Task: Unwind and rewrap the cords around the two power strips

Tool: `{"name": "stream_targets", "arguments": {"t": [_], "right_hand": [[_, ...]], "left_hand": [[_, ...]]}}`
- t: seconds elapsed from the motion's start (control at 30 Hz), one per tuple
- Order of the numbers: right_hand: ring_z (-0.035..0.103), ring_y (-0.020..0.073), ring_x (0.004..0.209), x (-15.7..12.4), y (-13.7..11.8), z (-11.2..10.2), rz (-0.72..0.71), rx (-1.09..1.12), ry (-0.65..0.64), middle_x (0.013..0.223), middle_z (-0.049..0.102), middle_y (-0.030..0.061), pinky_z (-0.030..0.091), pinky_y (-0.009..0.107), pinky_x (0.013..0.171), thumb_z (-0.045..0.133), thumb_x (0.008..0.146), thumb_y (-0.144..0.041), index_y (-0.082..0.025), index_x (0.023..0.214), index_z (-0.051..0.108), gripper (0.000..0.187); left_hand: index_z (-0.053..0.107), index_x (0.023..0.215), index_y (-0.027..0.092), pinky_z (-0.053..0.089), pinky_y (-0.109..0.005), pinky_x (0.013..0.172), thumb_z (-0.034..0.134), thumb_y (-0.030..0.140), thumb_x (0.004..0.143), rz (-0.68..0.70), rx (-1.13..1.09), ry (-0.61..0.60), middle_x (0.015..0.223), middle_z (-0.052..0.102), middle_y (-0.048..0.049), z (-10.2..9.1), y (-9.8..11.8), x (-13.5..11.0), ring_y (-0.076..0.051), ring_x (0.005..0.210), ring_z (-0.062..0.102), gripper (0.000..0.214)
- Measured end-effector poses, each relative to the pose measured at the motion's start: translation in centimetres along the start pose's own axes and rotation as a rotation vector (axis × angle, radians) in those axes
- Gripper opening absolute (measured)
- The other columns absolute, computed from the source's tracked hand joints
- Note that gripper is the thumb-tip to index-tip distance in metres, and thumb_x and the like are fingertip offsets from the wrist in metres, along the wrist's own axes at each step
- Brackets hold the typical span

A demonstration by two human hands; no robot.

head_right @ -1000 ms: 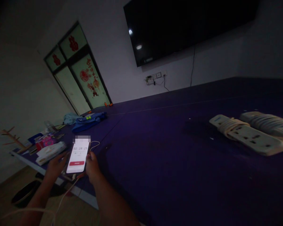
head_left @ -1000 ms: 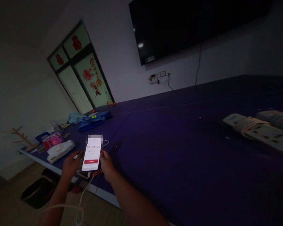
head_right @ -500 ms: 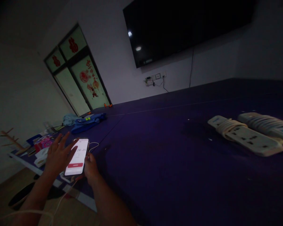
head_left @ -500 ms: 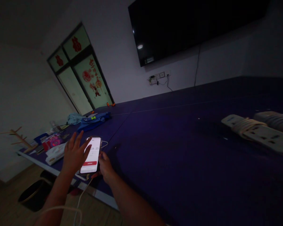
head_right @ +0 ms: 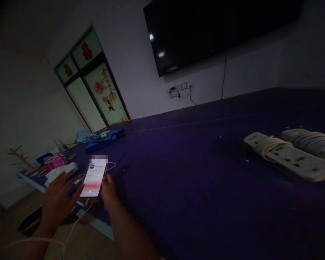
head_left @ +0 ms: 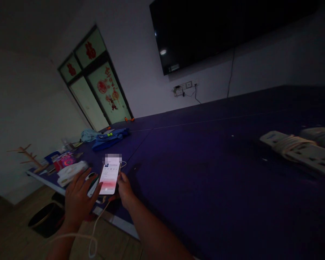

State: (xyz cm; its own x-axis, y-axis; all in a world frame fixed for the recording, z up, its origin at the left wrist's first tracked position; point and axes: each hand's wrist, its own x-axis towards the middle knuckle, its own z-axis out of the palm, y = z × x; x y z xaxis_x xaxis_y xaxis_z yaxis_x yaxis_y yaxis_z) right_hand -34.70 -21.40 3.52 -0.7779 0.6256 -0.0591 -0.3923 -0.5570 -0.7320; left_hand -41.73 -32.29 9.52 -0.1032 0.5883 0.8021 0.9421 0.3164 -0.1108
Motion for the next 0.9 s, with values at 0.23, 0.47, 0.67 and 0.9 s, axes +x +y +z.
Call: {"name": "stream_targets", "arguments": {"t": [0.23, 0.47, 0.67, 0.9], "right_hand": [[0.062, 0.0115, 0.060, 0.1, 0.2, -0.5, -0.013, -0.041, -0.062, 0.096, 0.065, 0.0055, 0.046, 0.015, 0.036, 0.033, 0.095, -0.031, -0.021, 0.117, 0.048, 0.029], [0.061, 0.0113, 0.054, 0.2, 0.3, -0.4, 0.007, -0.056, -0.048, 0.096, 0.064, 0.0054, 0.047, 0.018, 0.034, 0.033, 0.095, -0.031, -0.022, 0.119, 0.047, 0.030], [0.060, 0.0099, 0.052, -0.1, -0.1, -0.3, 0.010, -0.049, -0.051, 0.096, 0.065, 0.0053, 0.047, 0.018, 0.034, 0.033, 0.094, -0.030, -0.021, 0.118, 0.047, 0.029], [0.059, 0.0091, 0.053, -0.1, -0.3, -0.4, 0.032, -0.073, -0.070, 0.101, 0.063, 0.0055, 0.047, 0.018, 0.036, 0.034, 0.095, -0.032, -0.022, 0.120, 0.046, 0.030]], "left_hand": [[0.055, 0.119, 0.016, 0.051, -0.041, 0.083, 0.063, 0.049, 0.062, -0.692, -0.511, -0.298, 0.118, 0.062, -0.0134, 1.7, 1.1, -2.2, -0.031, 0.100, 0.062, 0.066], [0.051, 0.125, 0.014, 0.051, -0.037, 0.085, 0.062, 0.043, 0.064, -0.764, -0.692, -0.202, 0.123, 0.059, -0.0139, 2.4, 2.2, -2.8, -0.029, 0.105, 0.060, 0.069], [0.054, 0.123, 0.013, 0.051, -0.038, 0.086, 0.062, 0.045, 0.063, -0.746, -0.638, -0.196, 0.123, 0.060, -0.0146, 2.8, 1.7, -2.8, -0.030, 0.106, 0.059, 0.068], [0.054, 0.124, 0.014, 0.050, -0.042, 0.084, 0.064, 0.047, 0.063, -0.750, -0.708, -0.141, 0.122, 0.060, -0.0142, 3.4, 1.2, -3.4, -0.032, 0.106, 0.059, 0.070]]}}
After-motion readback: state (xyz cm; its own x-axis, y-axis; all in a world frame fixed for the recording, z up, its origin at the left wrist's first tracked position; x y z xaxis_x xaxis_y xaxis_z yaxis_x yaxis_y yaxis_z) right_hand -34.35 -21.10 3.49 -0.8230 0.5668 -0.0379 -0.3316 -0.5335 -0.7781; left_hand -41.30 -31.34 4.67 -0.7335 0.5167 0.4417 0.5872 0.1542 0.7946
